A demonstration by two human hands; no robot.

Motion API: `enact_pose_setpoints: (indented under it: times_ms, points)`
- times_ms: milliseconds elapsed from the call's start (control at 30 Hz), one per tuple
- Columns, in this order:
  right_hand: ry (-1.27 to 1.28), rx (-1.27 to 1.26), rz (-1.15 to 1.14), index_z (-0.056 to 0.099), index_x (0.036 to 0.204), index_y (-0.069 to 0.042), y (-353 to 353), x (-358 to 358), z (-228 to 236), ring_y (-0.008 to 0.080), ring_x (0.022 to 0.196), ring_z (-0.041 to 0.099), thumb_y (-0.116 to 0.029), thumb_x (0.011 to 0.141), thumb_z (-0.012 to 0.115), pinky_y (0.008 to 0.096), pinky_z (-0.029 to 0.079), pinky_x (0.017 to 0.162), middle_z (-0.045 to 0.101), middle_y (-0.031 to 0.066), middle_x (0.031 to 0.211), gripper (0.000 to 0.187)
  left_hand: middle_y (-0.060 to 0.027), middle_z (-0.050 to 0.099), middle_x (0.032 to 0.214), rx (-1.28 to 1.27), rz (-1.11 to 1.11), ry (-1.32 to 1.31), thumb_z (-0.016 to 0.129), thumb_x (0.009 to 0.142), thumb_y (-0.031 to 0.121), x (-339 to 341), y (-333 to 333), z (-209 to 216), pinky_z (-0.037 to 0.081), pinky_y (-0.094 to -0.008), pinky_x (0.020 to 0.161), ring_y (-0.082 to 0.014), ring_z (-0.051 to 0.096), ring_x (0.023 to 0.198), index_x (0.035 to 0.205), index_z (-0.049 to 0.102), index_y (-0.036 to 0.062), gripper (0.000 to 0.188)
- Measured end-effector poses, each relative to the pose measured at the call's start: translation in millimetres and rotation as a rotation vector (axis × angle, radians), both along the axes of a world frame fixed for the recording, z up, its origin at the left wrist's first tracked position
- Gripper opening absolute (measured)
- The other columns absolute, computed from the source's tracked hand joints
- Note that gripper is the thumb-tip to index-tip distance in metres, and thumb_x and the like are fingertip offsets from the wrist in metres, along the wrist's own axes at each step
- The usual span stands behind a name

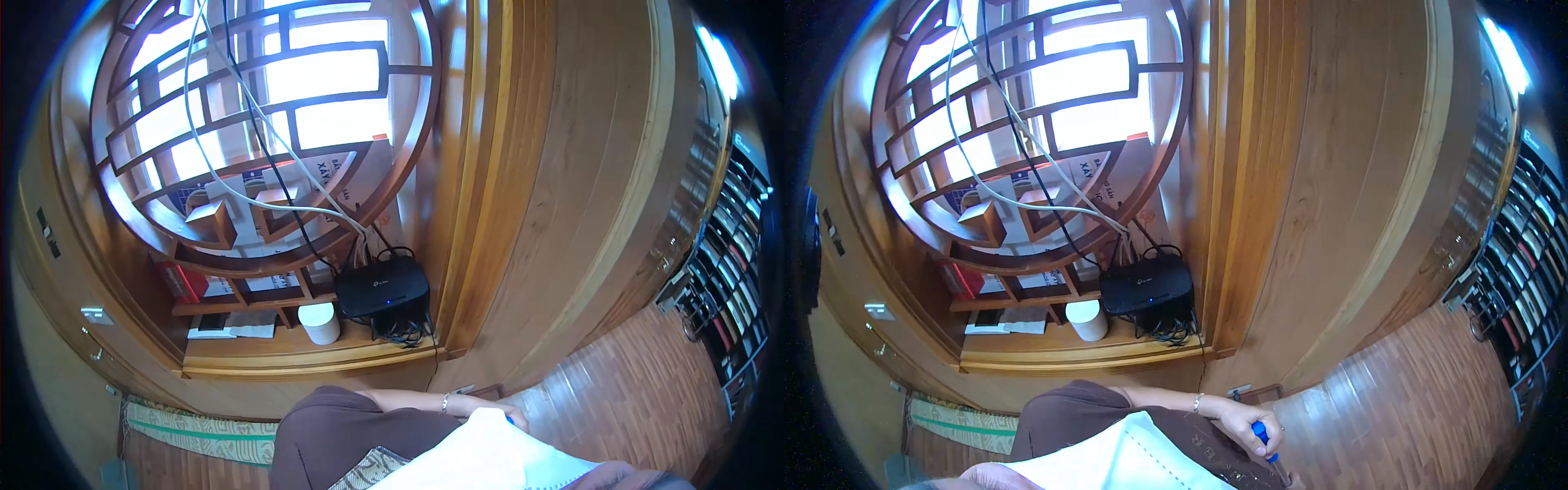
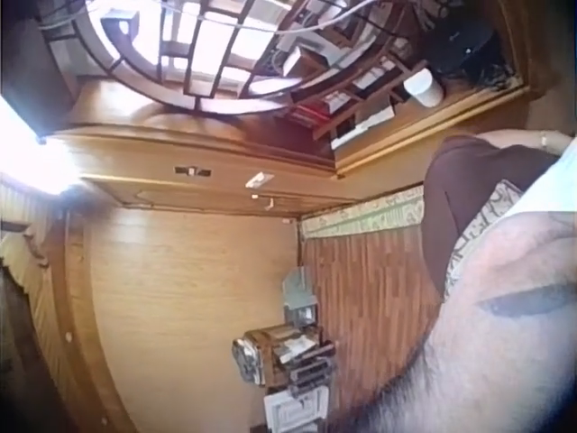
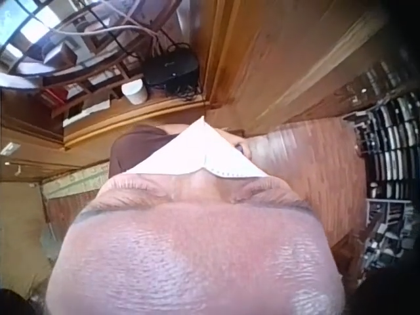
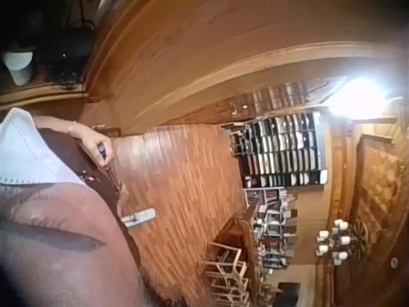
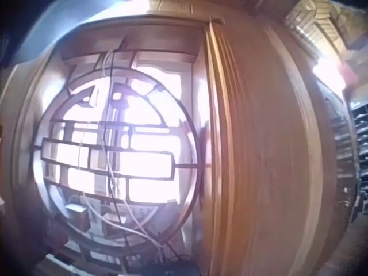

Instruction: The person is mopping a wood laminate floor in a large room.

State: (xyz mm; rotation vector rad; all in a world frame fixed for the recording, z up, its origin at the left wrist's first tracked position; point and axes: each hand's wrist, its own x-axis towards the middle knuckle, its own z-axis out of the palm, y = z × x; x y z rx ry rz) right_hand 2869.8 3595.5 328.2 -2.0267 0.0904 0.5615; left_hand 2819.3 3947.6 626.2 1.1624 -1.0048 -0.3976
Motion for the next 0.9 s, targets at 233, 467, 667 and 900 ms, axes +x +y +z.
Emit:
enact_pose_setpoints:
  times_ms: [233,467,667,900]
  points:
    - [-0.823,-0.335,0.386,0.067,0.095,-0.009,33.2,25.1,-5.8,0.0292,0.071,0.065,-0.028,0.084,0.057,0.0396,0.049,0.063,0.065,0.0177,0.078,0.024,-0.0086,0.063,0.075,0.103,0.115,-0.09,0.067,0.087,0.021,10.9,39.2,28.4,0.044,-0.0331,0.068,-0.0192,0.057,0.071,0.079,0.062,-0.0003,0.023]
    - [-0.891,0.355,0.444,0.068,0.082,-0.007,176.7,76.4,52.3,0.0365,0.07,0.066,-0.027,0.074,0.07,0.0437,0.051,0.063,0.064,0.0201,0.071,0.022,-0.0129,0.058,0.067,-0.05,0.153,-0.338,0.063,0.088,0.024,9.5,86.3,84.2,0.039,-0.0383,0.058,-0.0297,0.053,0.06,0.074,0.06,0.0001,0.028]
    - [-0.67,-0.204,0.439,0.067,0.078,-0.007,254.6,50.9,140.1,0.0374,0.066,0.064,-0.029,0.075,0.068,0.0439,0.05,0.061,0.064,0.0186,0.069,0.022,-0.011,0.058,0.066,0.015,0.242,-0.49,0.063,0.087,0.023,-7.0,144.3,86.5,0.037,-0.0409,0.059,-0.0307,0.055,0.061,0.07,0.059,0.0017,0.028]
    - [-0.771,-0.244,0.518,0.067,0.077,-0.01,312.5,89.8,137.7,0.041,0.071,0.063,-0.022,0.073,0.063,0.0477,0.05,0.062,0.064,0.0185,0.07,0.014,-0.0113,0.058,0.067,-0.158,0.241,-0.205,0.071,0.082,0.026,25.0,208.5,36.0,0.043,-0.0375,0.066,-0.0259,0.056,0.065,0.07,0.06,0.0014,0.029]
